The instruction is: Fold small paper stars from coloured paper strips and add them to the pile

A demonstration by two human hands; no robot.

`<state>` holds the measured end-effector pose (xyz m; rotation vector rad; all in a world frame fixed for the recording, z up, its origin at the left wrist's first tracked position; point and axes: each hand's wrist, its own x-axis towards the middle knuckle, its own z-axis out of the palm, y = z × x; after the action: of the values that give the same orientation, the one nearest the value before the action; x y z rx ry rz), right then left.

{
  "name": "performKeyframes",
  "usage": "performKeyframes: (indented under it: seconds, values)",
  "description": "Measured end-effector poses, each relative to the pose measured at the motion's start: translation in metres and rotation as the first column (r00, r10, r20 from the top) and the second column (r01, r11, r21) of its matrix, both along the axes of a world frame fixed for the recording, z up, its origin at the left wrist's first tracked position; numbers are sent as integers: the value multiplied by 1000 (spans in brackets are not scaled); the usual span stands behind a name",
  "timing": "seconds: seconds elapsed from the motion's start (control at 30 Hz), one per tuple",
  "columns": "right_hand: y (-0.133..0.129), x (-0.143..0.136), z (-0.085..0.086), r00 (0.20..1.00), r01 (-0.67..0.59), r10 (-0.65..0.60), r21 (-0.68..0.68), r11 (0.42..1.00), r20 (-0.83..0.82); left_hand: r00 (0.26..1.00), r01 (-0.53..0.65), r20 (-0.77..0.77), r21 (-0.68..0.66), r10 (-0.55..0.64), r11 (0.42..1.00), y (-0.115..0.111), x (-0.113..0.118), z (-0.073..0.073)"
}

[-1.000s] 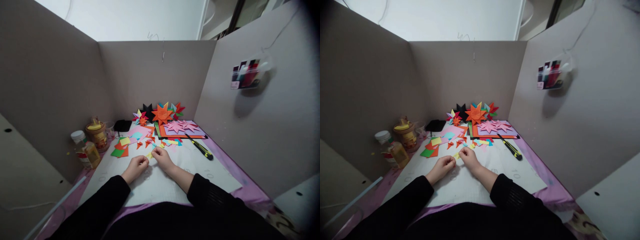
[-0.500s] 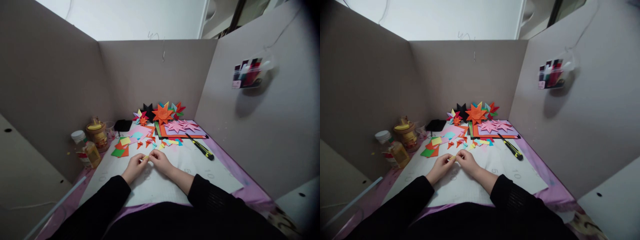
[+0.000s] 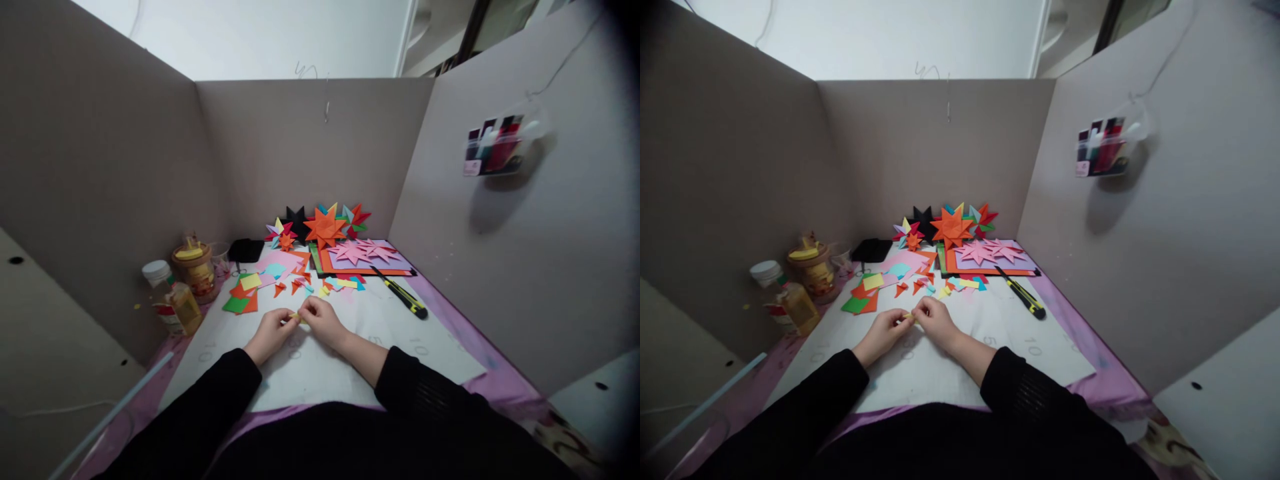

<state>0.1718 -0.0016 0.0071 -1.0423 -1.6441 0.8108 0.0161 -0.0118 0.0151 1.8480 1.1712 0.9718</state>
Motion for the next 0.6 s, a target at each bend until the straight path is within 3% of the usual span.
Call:
performKeyframes:
  seconds: [0.23, 0.4, 0.5, 0.6]
  values:
    - [3, 2, -1, 997, 3, -8, -60, 998, -73, 998, 2, -62, 12, -2, 1000, 3, -1, -5]
    - [15, 17, 1, 971, 134, -146, -70, 988, -192, 997, -43, -66, 66, 47, 997, 4, -6, -6]
    - [12, 17, 1, 989, 80, -88, -71, 994, -117, 992, -128, 16, 134, 127, 983, 3, -6, -3]
    - [3, 7, 1, 999, -34, 35, -73, 997, 16, 993, -122, 28, 157, 119, 980, 3, -5, -3]
